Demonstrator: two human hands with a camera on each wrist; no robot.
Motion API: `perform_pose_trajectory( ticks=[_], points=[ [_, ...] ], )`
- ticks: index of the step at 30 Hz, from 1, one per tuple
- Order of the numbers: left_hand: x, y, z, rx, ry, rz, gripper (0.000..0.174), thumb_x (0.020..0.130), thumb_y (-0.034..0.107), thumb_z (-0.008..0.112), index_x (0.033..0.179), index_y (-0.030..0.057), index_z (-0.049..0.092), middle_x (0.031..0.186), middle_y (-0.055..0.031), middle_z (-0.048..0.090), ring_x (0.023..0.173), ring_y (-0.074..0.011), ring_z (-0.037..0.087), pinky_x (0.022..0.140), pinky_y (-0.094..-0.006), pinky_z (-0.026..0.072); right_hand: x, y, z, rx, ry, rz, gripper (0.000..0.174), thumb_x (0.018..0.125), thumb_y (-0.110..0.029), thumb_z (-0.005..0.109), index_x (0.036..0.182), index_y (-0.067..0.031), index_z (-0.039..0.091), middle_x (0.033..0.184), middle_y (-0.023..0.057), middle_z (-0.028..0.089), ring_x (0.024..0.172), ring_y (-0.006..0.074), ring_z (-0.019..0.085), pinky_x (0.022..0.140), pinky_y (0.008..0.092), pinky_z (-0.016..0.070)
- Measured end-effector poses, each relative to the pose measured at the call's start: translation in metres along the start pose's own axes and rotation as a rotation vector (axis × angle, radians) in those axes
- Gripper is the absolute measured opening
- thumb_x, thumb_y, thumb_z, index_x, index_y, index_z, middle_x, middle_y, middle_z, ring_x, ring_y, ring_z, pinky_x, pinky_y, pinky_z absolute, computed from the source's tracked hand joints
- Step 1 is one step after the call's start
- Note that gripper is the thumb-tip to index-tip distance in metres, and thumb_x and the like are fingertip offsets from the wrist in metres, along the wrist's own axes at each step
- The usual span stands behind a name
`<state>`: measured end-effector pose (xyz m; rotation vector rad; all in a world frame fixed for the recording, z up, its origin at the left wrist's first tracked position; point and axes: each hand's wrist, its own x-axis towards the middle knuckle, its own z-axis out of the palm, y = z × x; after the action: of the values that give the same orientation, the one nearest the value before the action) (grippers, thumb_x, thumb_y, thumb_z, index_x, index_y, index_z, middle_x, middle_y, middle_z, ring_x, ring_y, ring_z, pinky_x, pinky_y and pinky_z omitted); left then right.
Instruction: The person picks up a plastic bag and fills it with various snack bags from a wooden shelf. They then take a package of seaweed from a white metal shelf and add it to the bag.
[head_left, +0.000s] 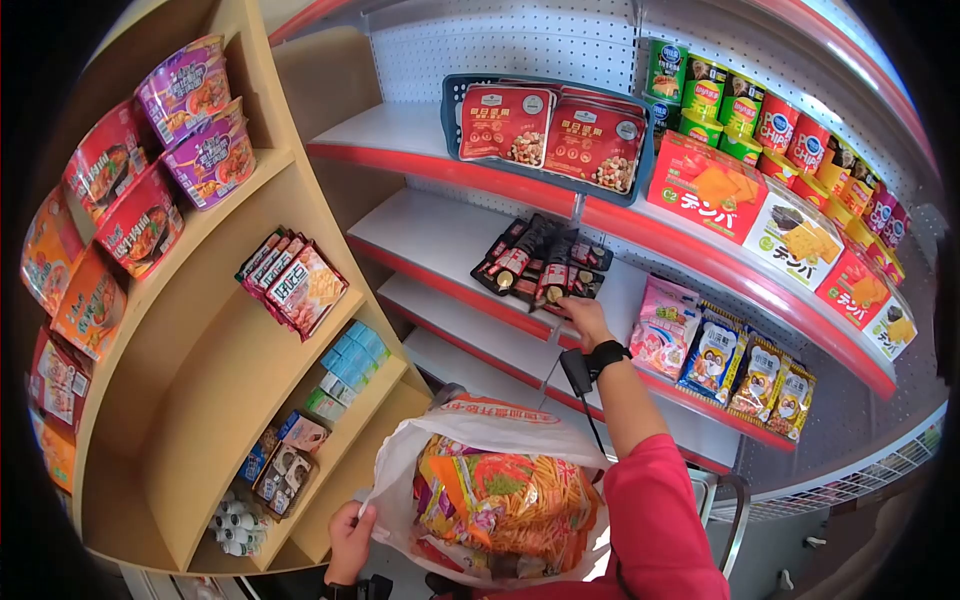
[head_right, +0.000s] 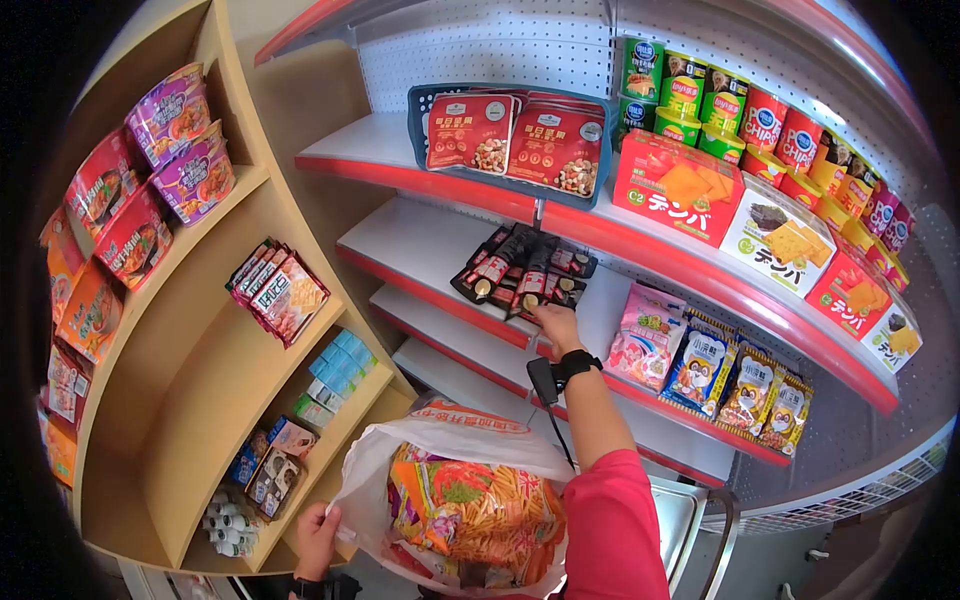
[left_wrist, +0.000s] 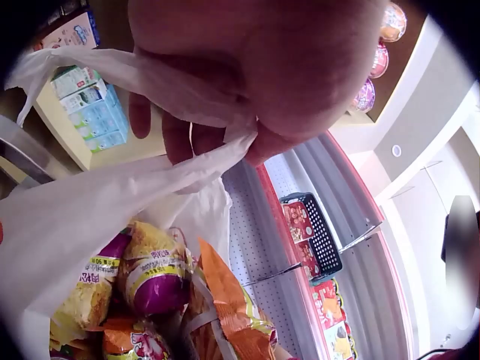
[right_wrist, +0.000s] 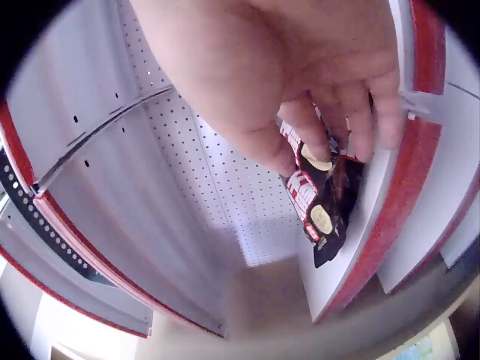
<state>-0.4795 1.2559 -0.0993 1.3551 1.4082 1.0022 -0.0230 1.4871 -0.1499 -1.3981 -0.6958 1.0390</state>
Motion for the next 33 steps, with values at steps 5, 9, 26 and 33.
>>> perform_pose_trajectory(
  ticks=[5, 9, 26, 33],
  points=[
    [0.008, 0.003, -0.001, 0.021, -0.084, 0.032, 0.021, 0.086, 0.014, 0.056, 0.07, 0.0017, 0.053, 0.063, 0.0035, 0.048, 0.059, -0.0046, 0.042, 0.051, -0.0209, 0.0337, -0.025, -0.008, -0.034, -0.175, 0.235, -0.222, 0.019, 0.071, -0.009, 0.064, 0.088, -0.0003, 0.066, 0.072, 0.005, 0.062, 0.061, 0.0119, 0.055, 0.058, 0.0263, 0.0447],
    [0.011, 0.009, 0.001, 0.045, -0.117, 0.112, 0.024, 0.085, 0.017, 0.058, 0.067, 0.0021, 0.052, 0.059, 0.0042, 0.04, 0.057, -0.0052, 0.037, 0.05, -0.0217, 0.031, -0.059, -0.02, -0.057, 0.028, 0.312, -0.29, 0.02, 0.07, -0.002, 0.059, 0.088, 0.0012, 0.066, 0.068, 0.0043, 0.062, 0.056, 0.0094, 0.053, 0.051, 0.0204, 0.0423],
    [0.026, -0.007, -0.015, -0.106, -0.194, 0.106, 0.024, 0.086, 0.021, 0.057, 0.072, 0.0017, 0.056, 0.061, 0.0067, 0.044, 0.056, -0.0026, 0.038, 0.048, -0.021, 0.0321, -0.291, -0.103, -0.018, 0.328, -0.098, -0.396, 0.017, 0.071, 0.011, 0.054, 0.084, 0.0029, 0.063, 0.091, 0.0107, 0.063, 0.076, 0.0141, 0.059, 0.068, 0.023, 0.0465],
    [0.026, -0.003, -0.015, -0.011, -0.175, 0.159, 0.025, 0.086, 0.021, 0.057, 0.071, 0.0005, 0.055, 0.057, 0.0047, 0.042, 0.053, -0.004, 0.036, 0.047, -0.0228, 0.0313, -0.312, -0.112, 0.005, 0.306, -0.205, -0.337, 0.018, 0.072, 0.01, 0.055, 0.086, 0.0031, 0.063, 0.086, 0.0104, 0.063, 0.074, 0.0144, 0.059, 0.069, 0.0239, 0.0473]
  ],
)
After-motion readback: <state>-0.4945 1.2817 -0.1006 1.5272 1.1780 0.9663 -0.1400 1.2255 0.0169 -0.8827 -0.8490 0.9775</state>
